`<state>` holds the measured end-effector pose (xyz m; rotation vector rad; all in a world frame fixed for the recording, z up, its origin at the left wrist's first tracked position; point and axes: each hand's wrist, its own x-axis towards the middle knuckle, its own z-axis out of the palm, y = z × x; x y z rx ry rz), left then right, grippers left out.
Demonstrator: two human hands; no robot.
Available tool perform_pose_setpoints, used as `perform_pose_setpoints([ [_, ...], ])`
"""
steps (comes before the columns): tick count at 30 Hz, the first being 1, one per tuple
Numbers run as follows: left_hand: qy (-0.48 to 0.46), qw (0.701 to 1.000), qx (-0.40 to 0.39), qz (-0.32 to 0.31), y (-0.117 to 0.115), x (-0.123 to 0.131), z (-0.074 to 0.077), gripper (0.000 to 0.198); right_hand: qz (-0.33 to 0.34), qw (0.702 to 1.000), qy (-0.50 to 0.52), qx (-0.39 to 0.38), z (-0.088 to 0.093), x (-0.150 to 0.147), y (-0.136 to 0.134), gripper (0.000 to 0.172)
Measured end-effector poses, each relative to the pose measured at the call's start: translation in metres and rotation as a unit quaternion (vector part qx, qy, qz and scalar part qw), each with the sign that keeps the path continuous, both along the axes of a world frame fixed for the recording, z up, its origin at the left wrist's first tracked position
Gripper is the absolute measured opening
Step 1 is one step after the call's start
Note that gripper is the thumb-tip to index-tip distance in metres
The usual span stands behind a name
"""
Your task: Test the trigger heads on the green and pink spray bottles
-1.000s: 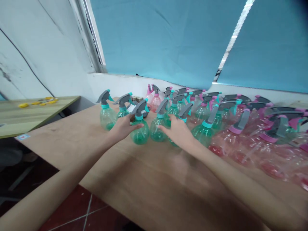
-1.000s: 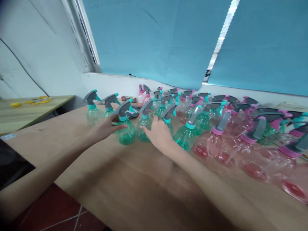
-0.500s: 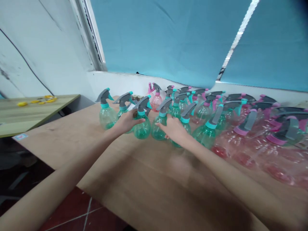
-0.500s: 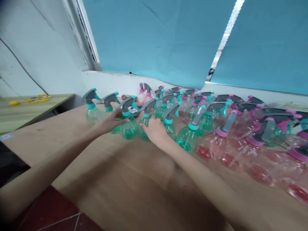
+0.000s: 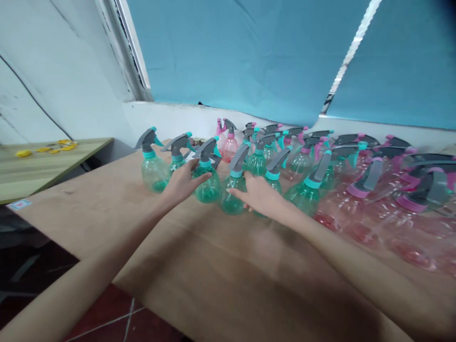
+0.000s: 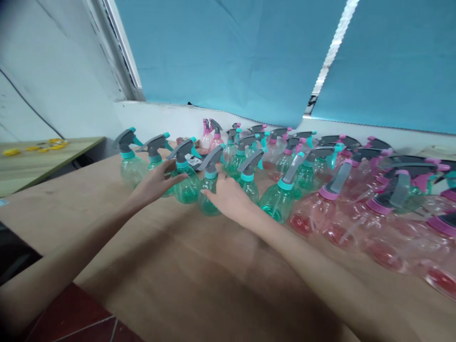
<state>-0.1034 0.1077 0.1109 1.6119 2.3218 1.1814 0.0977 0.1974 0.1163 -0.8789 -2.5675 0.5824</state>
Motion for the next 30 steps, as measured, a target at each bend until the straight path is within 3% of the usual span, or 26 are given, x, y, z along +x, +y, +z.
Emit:
perform_pose_setpoints([
  [6,-0.017,0.997,0.081,0.005,-0.038,0.02,-0.004,0.052,0.02,0.999,-0.018,0.047,-0.002,0.019,-0.021,0.047],
  [9,-0.096,0.992,0.021,-0.073,-0.058,0.047,0.005,0.054,0.026,0.997,-0.025,0.067,-0.006,0.039,-0.041,0.046],
  [12,-0.133,0.977,-0.023,-0.162,-0.067,0.086,0.017,0.069,0.023,0.994,-0.033,0.101,-0.012,0.063,-0.065,0.043],
  [15,-0.126,0.964,-0.002,-0.234,-0.065,0.127,0.027,0.07,0.035,0.992,-0.014,0.123,-0.019,0.087,-0.087,0.039],
  [20,-0.147,0.948,-0.013,-0.283,-0.052,0.175,0.028,0.031,0.04,0.977,0.04,0.207,-0.027,0.121,-0.101,0.049],
  [26,-0.176,0.935,0.053,-0.303,-0.03,0.206,0.011,0.026,0.027,0.967,0.063,0.245,-0.033,0.156,-0.085,0.063],
  [30,-0.18,0.928,0.065,-0.319,-0.01,0.22,0.008,0.027,0.034,0.971,0.029,0.234,-0.052,0.191,-0.058,0.072],
])
